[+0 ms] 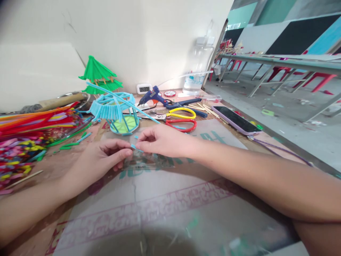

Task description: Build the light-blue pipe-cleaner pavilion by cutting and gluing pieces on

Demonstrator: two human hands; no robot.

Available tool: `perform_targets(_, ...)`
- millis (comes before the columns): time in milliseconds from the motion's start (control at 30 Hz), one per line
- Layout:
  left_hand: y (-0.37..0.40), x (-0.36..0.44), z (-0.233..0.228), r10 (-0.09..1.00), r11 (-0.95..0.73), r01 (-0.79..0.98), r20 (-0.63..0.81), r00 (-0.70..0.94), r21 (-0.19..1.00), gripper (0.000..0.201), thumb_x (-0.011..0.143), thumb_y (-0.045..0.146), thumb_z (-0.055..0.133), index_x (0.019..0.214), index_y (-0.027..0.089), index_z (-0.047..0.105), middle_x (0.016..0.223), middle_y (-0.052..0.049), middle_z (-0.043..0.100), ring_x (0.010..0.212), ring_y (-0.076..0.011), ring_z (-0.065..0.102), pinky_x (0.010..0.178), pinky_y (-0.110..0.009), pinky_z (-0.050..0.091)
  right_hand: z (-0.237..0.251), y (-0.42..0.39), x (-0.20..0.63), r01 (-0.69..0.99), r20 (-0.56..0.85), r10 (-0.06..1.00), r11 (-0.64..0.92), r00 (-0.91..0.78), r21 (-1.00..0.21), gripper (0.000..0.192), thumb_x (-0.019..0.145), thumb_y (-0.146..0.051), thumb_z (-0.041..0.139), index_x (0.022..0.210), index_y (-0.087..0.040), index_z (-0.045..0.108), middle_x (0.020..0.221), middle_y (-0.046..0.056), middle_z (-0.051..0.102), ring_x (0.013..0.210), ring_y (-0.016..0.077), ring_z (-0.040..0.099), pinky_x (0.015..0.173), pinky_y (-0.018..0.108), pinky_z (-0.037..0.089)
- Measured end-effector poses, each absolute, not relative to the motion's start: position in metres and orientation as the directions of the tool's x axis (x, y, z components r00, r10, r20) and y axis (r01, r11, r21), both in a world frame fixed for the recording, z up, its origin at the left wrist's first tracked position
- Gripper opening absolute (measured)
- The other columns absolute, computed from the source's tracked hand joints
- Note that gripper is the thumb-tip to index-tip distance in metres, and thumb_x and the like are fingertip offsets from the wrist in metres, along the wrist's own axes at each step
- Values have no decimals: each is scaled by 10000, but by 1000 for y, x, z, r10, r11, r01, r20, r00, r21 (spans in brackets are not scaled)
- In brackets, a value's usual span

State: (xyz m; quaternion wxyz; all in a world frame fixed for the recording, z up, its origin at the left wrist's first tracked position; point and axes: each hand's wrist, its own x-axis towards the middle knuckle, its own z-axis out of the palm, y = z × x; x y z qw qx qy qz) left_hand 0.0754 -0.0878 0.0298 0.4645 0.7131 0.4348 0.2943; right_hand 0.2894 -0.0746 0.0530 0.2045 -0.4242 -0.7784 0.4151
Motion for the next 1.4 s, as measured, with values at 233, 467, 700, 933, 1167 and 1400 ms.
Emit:
perform_targets(233,-88,75,29,901,-182,351,13,434,918,217,844,388,641,894,185,698,552,47,563,446,-78,500,407,-157,418,52,-73,289,520,-63,839,274,-540,-809,194,857,-361,606,829,-178,664,711,-17,641,606,95,540,556,226,412)
perform_targets(467,-87,74,28,897,-209,361,30,442,909,227,851,396,631,905,186,699,568,39,581,452,-84,509,411,-165,428,52,-73,291,521,-56,835,288,-548,-804,171,852,-343,612,840,-185,677,721,-14,659,616,99,563,579,228,436)
perform_targets(700,-90,76,31,879,-335,405,127,460,851,159,860,305,594,906,190,694,647,40,630,504,-68,525,453,-149,410,49,-72,291,519,-36,827,317,-560,-794,195,868,-361,587,828,-185,663,726,-11,654,621,96,556,585,227,437)
perform_targets(933,-89,75,30,873,-364,425,145,465,829,140,858,265,581,903,186,688,691,31,662,544,-75,550,472,-155,411,50,-71,291,516,-41,833,302,-552,-801,176,853,-346,605,813,-182,655,711,-16,651,610,95,553,578,228,426)
perform_targets(1167,-89,75,30,879,-355,423,143,456,834,125,841,261,593,890,181,676,670,33,647,511,-75,537,448,-159,407,48,-71,292,507,-53,832,285,-553,-813,178,855,-356,590,824,-189,643,709,-20,642,601,95,544,568,231,421)
perform_targets(1400,-91,77,30,890,-300,396,105,443,868,117,838,266,589,887,180,651,664,35,638,474,-71,527,425,-160,416,51,-73,290,517,-82,839,252,-538,-818,158,841,-330,601,814,-178,634,701,-23,633,605,91,535,572,221,415)
